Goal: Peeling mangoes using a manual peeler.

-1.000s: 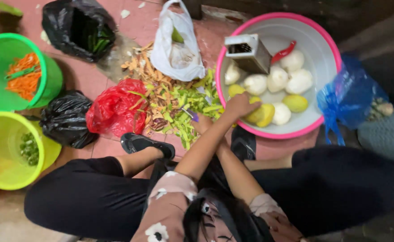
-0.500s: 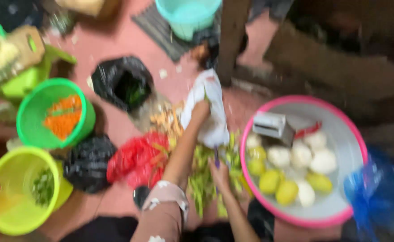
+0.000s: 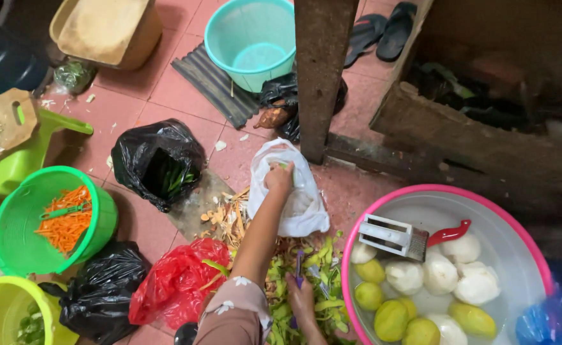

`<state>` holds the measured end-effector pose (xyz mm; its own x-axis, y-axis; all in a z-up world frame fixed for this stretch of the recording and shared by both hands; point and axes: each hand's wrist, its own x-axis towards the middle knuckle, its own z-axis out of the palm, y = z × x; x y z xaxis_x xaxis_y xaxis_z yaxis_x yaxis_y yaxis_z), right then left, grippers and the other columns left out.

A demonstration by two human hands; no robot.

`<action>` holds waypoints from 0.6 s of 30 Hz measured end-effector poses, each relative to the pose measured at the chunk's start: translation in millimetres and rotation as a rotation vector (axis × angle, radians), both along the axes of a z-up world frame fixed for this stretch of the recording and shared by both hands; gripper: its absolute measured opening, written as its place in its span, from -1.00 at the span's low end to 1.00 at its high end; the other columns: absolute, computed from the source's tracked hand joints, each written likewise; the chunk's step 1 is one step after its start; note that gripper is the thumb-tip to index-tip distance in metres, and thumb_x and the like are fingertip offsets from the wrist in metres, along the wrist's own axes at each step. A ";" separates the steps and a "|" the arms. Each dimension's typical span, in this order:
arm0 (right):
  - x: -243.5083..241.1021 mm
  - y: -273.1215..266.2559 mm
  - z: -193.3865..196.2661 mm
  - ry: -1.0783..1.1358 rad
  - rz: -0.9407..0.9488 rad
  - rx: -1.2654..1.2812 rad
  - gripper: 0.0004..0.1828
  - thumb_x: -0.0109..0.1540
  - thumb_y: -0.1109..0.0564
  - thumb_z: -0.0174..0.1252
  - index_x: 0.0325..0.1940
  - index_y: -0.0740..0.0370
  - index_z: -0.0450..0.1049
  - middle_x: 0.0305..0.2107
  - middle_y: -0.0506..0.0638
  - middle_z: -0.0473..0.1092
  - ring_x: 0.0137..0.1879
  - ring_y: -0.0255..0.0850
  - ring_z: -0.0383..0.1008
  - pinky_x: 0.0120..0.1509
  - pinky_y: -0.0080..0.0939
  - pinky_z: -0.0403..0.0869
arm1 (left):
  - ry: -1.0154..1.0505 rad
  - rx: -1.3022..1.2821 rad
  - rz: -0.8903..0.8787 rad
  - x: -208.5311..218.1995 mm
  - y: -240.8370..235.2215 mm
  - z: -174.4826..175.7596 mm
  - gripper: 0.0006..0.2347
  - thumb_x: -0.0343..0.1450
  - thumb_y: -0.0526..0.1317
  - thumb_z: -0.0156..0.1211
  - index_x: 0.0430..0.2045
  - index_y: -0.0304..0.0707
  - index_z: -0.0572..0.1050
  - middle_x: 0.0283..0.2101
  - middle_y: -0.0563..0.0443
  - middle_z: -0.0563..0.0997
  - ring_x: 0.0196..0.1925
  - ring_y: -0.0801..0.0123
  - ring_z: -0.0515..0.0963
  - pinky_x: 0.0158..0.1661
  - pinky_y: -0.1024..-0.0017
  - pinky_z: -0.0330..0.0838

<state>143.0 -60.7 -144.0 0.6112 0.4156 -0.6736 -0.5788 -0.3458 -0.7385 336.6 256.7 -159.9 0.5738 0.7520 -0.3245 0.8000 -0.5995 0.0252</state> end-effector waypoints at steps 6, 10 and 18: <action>-3.1 -5.8 0.0 0.139 -0.067 0.040 -0.65 0.25 -0.13 0.25 -0.26 0.24 0.54 -0.70 -0.12 0.23 -0.64 -0.33 0.13 -0.57 -0.28 0.09 | -0.440 0.547 -0.354 4.4 23.7 -26.0 -0.97 0.36 -0.23 0.07 -0.42 -0.11 0.44 -0.40 -0.05 0.59 -0.40 0.13 0.61 -0.43 0.20 0.49; -0.4 -4.9 20.7 0.155 -0.053 -0.027 -0.73 0.31 -0.03 0.22 -0.34 0.19 0.49 -0.72 -0.14 0.22 -0.67 -0.33 0.15 -0.60 -0.30 0.12 | -0.565 0.410 -0.472 -0.3 28.2 -8.7 -0.91 0.36 -0.22 0.06 -0.34 -0.15 0.40 -0.34 -0.15 0.55 -0.28 -0.02 0.56 -0.34 0.09 0.48; 6.0 3.9 56.8 0.216 -0.050 0.092 -0.75 0.34 0.00 0.16 -0.20 0.26 0.47 -0.70 -0.17 0.16 -0.67 -0.37 0.08 -0.61 -0.32 0.07 | -0.315 0.030 -0.380 -29.6 56.5 -44.1 -0.85 0.42 -0.30 -0.02 -0.16 -0.18 0.36 -0.16 -0.29 0.54 -0.16 -0.11 0.61 -0.10 0.06 0.50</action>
<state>149.0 -56.9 -87.2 0.4779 0.4541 -0.7519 -0.7416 -0.2502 -0.6225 307.0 313.2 -203.9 0.8762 0.4765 -0.0728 0.4806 -0.8518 0.2086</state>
